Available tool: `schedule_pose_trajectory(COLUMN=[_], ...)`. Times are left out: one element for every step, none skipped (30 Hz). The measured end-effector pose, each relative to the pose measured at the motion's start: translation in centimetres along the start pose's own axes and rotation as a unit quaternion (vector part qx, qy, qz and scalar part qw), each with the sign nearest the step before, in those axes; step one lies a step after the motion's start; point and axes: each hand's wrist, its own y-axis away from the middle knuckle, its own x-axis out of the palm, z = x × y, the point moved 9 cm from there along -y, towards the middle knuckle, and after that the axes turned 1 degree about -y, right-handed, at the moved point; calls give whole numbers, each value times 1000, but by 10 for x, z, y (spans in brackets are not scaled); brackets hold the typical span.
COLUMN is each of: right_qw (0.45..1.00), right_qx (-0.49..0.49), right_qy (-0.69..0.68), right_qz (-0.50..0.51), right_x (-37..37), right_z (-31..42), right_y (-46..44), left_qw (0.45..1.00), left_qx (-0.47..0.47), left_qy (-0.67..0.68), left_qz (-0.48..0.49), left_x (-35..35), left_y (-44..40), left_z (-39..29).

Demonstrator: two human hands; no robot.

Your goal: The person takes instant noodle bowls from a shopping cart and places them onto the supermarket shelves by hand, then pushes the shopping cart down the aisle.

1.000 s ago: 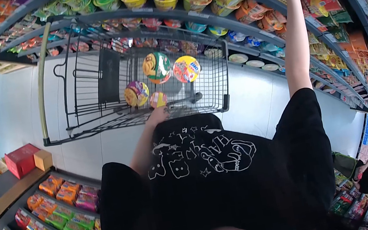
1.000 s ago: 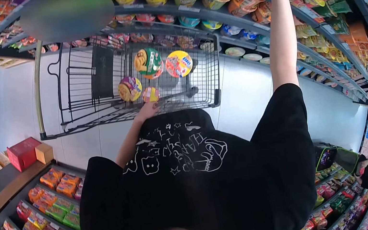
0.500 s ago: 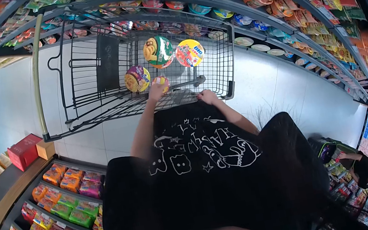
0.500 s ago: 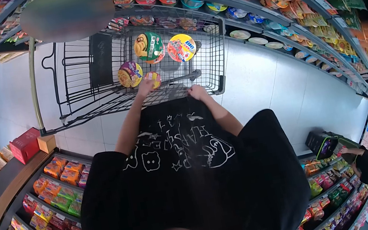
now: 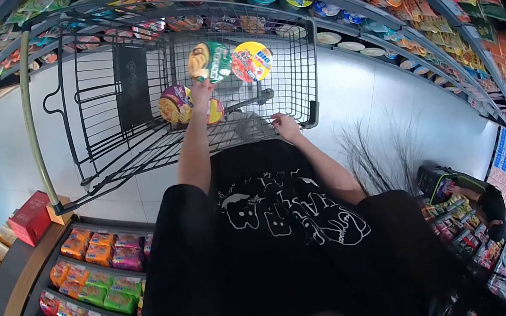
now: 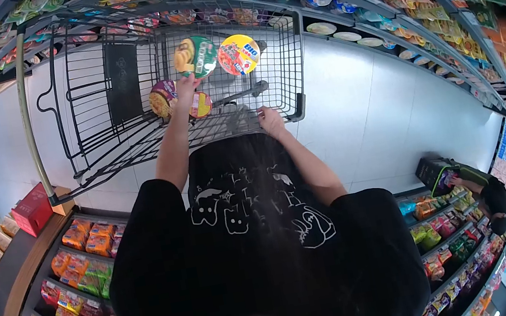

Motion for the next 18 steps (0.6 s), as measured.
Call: schedule_pose_trajectory(right_qw=[999,999,1000,1000,999,999,999,998,998,998,999,999,999,999,999,1000,999,999], right_qx=[11,9,0,-8,1,1,2,2,4,14,15,16,37,36,30,25,33,34], right_qy=[35,36,30,25,31,32,46,60,58,54,44,34,27,27,8,-10,5,4], right_qz=[-1,3,1,-2,7,8,8,5,5,14,14,14,19,13,8,6,7,1], right_x=[3,2,1,-2,1,4,5,4,4,5,5,4,4,3,4,6,5,4], right_z=[2,6,10,16,11,8,4,3,3,2,1,4,2,1,-1,-3,-4,-2], right_y=[7,10,13,13,12,12,11,9,8,7,7,7,9,8,7,8,9,9], left_qw=[996,984,961,962,922,868,868,829,783,783,801,816,791,763,749,749,748,736], left_qx=[16,33,38,38,38,37,38,59,81,86,77,68,50,32,15,18,81,143], left_qy=[-83,-165,-250,-249,-339,-423,-422,-465,-506,-507,-514,-519,-554,-588,-646,-645,-657,-659], left_qz=[30,58,112,110,184,257,257,305,351,351,298,245,256,267,148,149,48,-51], left_x=[4,7,11,7,15,22,23,31,40,43,38,35,35,39,28,28,21,15], left_y=[6,12,19,22,31,41,45,48,51,49,41,37,38,44,41,45,43,45], left_z=[1,2,6,7,16,26,29,44,59,72,83,79,84,79,73,72,54,35])
